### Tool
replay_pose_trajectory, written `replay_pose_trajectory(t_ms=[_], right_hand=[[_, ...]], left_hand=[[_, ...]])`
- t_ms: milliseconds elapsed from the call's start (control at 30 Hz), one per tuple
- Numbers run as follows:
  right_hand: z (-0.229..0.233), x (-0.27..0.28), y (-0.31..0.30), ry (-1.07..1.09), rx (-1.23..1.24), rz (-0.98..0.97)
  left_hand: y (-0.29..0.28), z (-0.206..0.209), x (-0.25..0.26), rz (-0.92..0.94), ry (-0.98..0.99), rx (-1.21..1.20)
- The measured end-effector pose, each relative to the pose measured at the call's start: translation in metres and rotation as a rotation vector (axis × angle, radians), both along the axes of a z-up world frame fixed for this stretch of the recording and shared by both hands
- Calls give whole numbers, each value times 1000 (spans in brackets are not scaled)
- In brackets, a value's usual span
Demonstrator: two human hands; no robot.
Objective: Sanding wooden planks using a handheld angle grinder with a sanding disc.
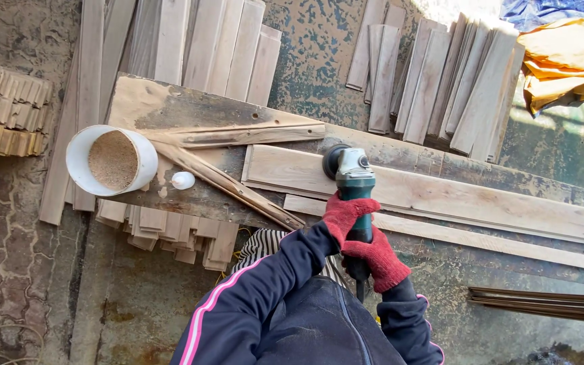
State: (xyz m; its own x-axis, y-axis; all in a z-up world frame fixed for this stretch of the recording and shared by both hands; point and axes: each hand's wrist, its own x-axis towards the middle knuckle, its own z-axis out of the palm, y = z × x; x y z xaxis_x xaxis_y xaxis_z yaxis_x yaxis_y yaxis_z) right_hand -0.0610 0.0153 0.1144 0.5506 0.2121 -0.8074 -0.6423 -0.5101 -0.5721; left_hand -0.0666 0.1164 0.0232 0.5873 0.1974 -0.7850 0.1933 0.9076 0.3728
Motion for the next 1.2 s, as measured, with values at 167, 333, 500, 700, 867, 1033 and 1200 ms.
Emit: replay_pose_trajectory(t_ms=[167, 333, 500, 700, 867, 1033, 1200], right_hand=[[-11, -11, 29, -9, 72, 142], [14, -26, 88, -39, 25, 479], [7, -27, 100, -40, 39, 682], [1, -3, 47, -50, 64, 508], [-26, 29, -40, -58, 92, 141], [-27, 52, -120, -28, 150, -214], [-7, 53, -144, -193, 15, -268]], left_hand=[[42, 3, -30, 149, 59, -62], [82, -41, -70, 205, 218, -98], [98, -9, -92, 365, 267, -32], [53, 6, -53, 234, 206, -8], [-20, -12, 22, 20, 48, -51], [-113, -18, 86, -143, -62, -16], [-157, -15, 104, -226, -72, 66]])
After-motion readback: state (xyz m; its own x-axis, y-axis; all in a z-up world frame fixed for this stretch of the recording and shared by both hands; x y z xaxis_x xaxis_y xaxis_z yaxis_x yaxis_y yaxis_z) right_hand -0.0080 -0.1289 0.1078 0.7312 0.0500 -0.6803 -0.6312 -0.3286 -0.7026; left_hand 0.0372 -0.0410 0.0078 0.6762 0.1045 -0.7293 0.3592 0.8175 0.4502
